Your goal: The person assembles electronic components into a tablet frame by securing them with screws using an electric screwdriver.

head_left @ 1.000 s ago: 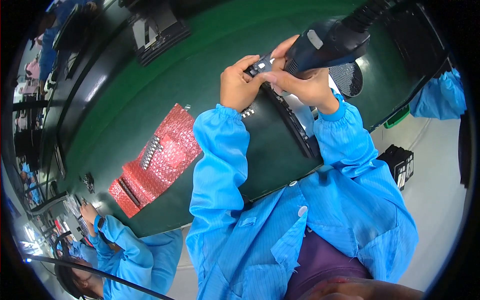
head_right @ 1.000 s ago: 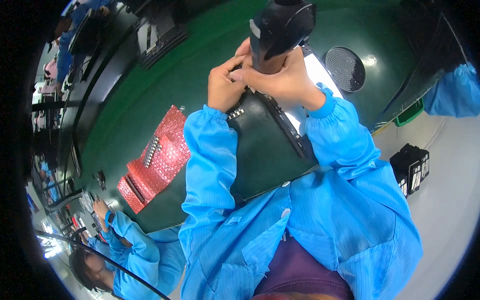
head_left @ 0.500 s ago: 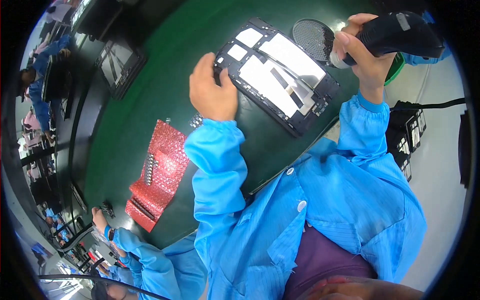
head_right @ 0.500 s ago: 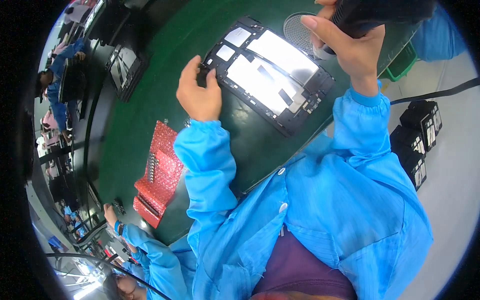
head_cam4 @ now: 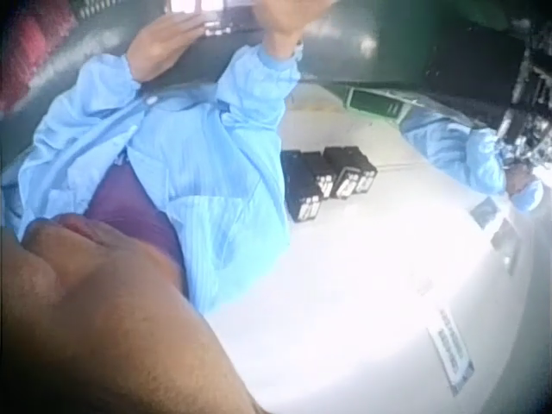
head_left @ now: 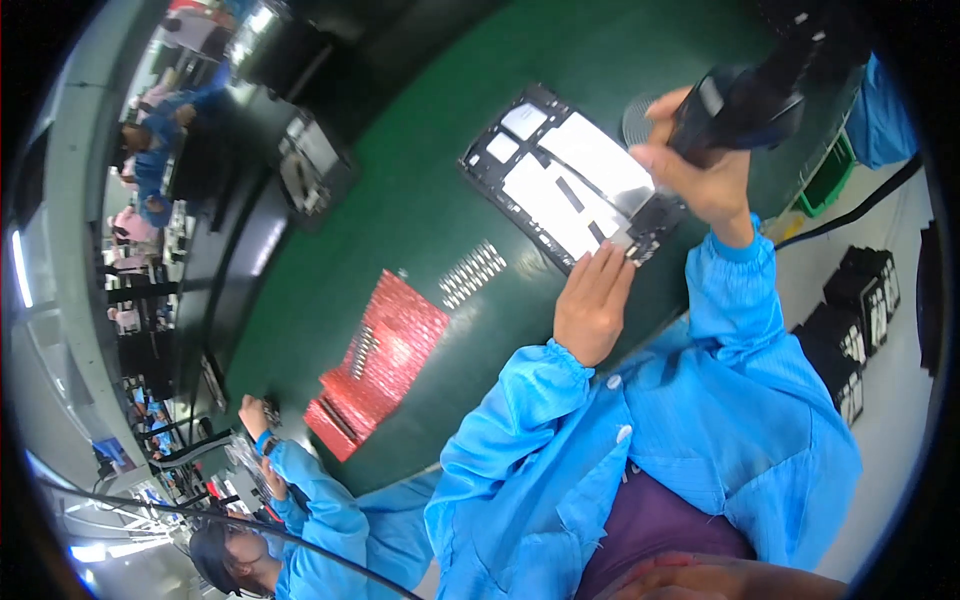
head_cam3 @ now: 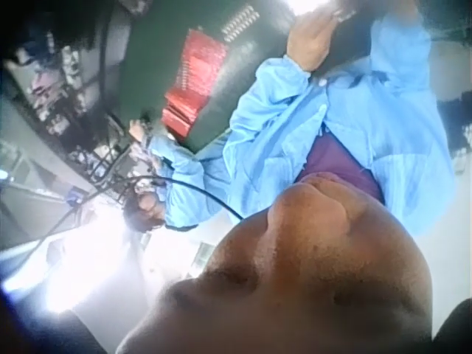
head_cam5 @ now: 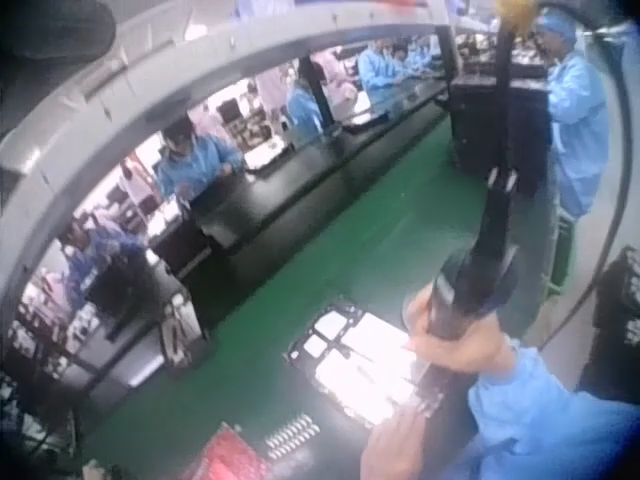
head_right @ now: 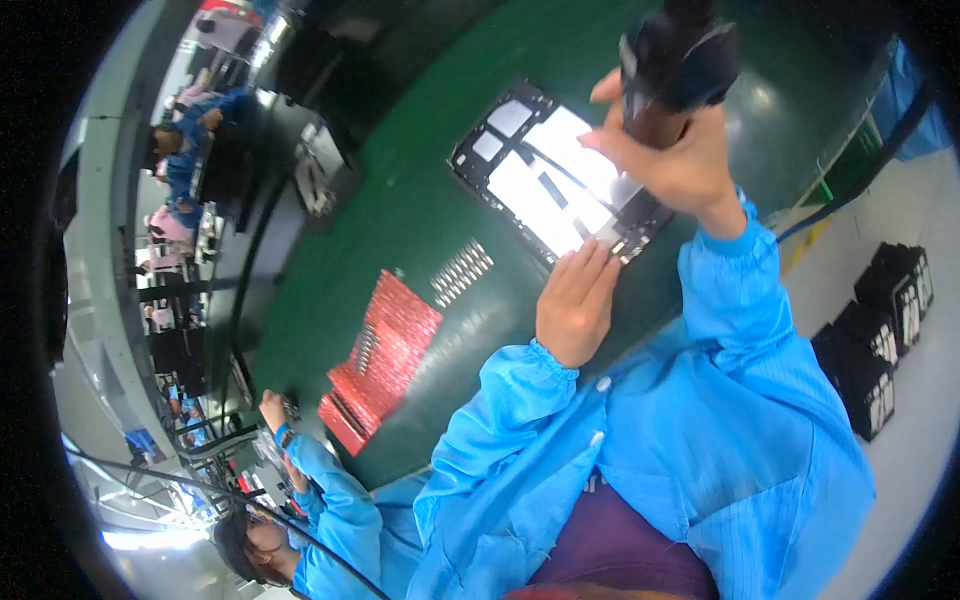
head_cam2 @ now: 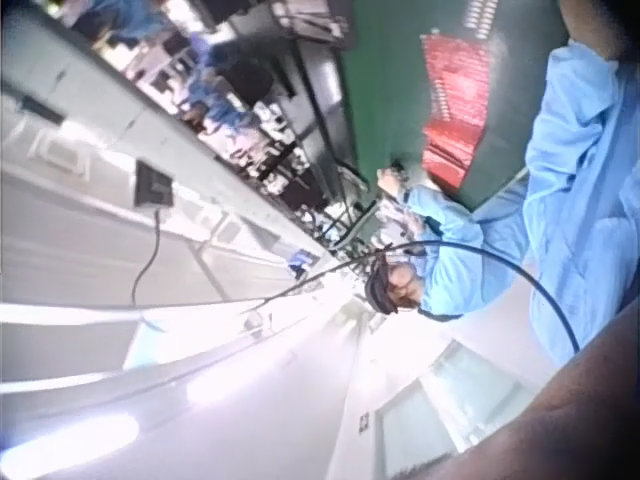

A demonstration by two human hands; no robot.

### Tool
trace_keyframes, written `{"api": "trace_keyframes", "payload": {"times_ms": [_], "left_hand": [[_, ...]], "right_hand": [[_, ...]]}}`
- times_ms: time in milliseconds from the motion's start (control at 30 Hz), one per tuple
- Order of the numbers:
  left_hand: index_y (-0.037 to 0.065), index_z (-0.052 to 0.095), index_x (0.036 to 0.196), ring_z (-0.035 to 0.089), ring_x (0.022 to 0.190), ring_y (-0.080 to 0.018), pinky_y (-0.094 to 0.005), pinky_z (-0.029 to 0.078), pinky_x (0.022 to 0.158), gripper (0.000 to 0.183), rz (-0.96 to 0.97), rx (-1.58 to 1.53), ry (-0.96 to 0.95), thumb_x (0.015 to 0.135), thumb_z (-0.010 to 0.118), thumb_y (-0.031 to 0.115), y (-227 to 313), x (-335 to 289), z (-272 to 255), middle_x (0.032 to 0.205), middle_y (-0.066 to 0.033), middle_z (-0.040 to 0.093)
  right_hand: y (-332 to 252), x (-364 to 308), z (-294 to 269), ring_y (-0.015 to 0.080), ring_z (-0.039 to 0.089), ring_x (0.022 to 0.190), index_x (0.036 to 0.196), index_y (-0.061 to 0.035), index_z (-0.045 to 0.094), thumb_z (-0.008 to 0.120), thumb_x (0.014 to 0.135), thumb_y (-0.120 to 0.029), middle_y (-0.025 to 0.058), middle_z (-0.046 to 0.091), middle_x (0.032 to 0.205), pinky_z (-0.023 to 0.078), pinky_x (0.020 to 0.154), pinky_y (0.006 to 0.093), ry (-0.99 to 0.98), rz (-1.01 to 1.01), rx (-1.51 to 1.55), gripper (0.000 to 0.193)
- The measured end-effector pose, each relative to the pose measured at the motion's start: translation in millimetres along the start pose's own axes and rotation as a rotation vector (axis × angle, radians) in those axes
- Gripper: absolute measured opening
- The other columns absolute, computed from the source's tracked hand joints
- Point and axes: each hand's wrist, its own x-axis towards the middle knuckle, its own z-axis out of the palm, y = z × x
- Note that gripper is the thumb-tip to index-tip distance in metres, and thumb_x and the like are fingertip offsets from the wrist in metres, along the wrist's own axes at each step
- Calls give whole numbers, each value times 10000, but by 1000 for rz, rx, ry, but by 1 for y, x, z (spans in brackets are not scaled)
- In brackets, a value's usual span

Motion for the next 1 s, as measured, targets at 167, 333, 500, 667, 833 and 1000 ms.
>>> {"api": "trace_keyframes", "payload": {"times_ms": [167,333,500,667,833,1000], "left_hand": [[-14,591,1030,522,1086,-327,-411,425,886,299,-35,274,20,731,578,-20,-100,58,-30,1114,-166,577],[102,490,1254,326,1272,-371,-462,335,1013,554,-583,710,-102,719,547,-30,-191,102,-67,1358,-118,398],[52,354,1351,289,1284,-414,-420,292,1051,688,-610,559,-248,686,528,14,-239,106,-90,1383,-269,304],[24,367,1329,312,1282,-377,-380,285,1060,747,-516,484,-146,616,588,24,-251,72,-147,1368,-264,327],[19,371,1256,350,1234,-381,-441,360,999,719,-811,906,-376,595,652,-10,-280,27,-201,1278,-213,419],[36,373,1279,389,1237,-329,-452,383,974,751,-843,841,-375,591,670,-11,-334,-16,-222,1293,-180,430]], "right_hand": [[17,0,15,35,485,604,937,-10,571,753,684,-8,-32,544,654,396,553,212,-57,183,149,312],[37,4,36,39,430,576,852,-31,587,773,663,-73,-41,509,629,347,516,218,-101,99,83,269],[48,9,37,36,402,542,830,-35,581,761,668,-89,-44,492,601,323,486,215,-153,174,102,248],[50,13,30,37,408,558,863,-23,581,752,666,-87,-35,501,618,342,496,217,-123,171,78,268],[43,17,27,50,472,576,908,-4,579,738,664,-65,17,558,643,386,518,222,-195,115,49,297],[41,14,24,65,494,571,902,-3,583,736,662,-62,32,572,646,406,535,229,-201,130,28,291]]}}
